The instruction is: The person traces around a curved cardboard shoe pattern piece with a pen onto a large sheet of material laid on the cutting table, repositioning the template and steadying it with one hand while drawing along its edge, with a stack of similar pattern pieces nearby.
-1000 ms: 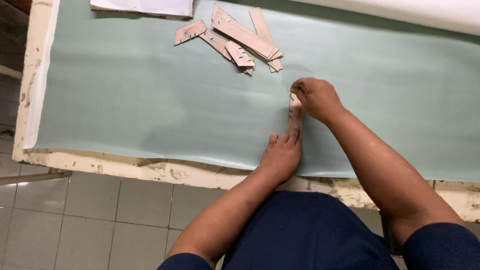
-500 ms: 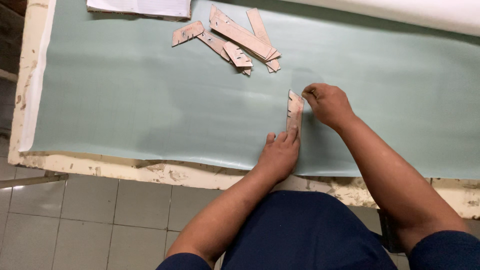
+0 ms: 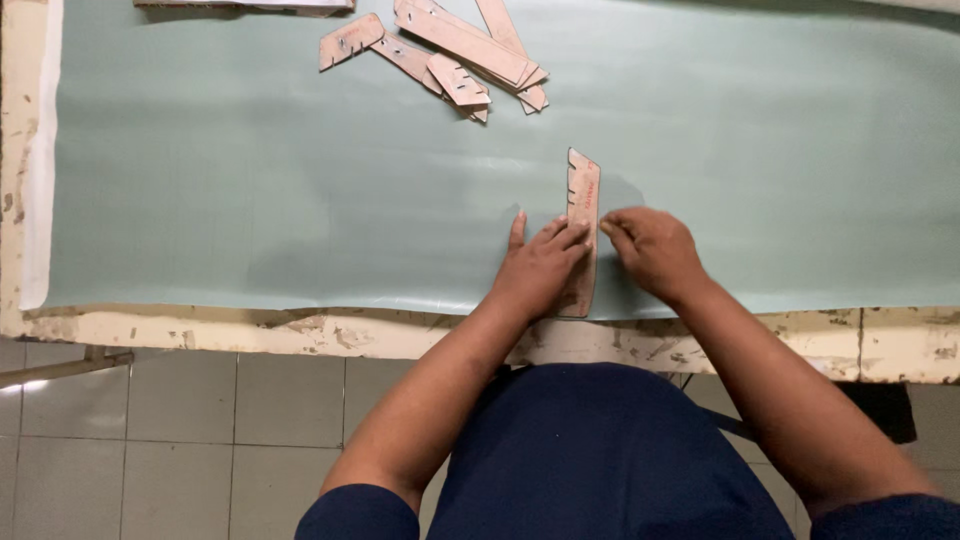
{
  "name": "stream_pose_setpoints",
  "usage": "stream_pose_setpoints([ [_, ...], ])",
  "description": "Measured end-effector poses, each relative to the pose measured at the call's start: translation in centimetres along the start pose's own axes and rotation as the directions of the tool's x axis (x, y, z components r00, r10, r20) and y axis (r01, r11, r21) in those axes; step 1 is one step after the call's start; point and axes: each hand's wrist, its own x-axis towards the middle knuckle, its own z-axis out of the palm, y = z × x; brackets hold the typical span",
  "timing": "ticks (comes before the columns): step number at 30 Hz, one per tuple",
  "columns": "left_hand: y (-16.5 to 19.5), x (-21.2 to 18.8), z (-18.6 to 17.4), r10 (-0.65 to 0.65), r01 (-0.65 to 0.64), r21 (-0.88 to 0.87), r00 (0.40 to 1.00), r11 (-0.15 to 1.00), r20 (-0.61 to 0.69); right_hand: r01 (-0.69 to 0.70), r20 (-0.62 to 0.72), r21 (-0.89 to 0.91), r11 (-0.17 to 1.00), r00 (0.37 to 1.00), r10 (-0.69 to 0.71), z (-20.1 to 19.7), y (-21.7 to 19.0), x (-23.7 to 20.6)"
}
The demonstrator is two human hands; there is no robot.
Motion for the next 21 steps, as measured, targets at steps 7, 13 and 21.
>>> stream_pose_setpoints([
  [7,-1.2,-0.4,-0.4,0.003,-0.002,-0.046,0.999,0.999,0.041,0.025,0.093,0.084,0.996,0.995,-0.033,1.0,-2.2,-8.7],
  [13,-1.4,-0.3,-1.0,0.004,0.003,-0.104,0.998,0.995,0.062,-0.011,0.089,0.117,0.993,0.996,0.000,2.1,-2.2,-11.0],
  [21,-1.9,-0.1,-1.1,0.001,0.009,-0.117,0.997,0.993,0.081,0.145,0.079,0.182,0.973,0.984,-0.162,2.8,-2.7,-10.6],
])
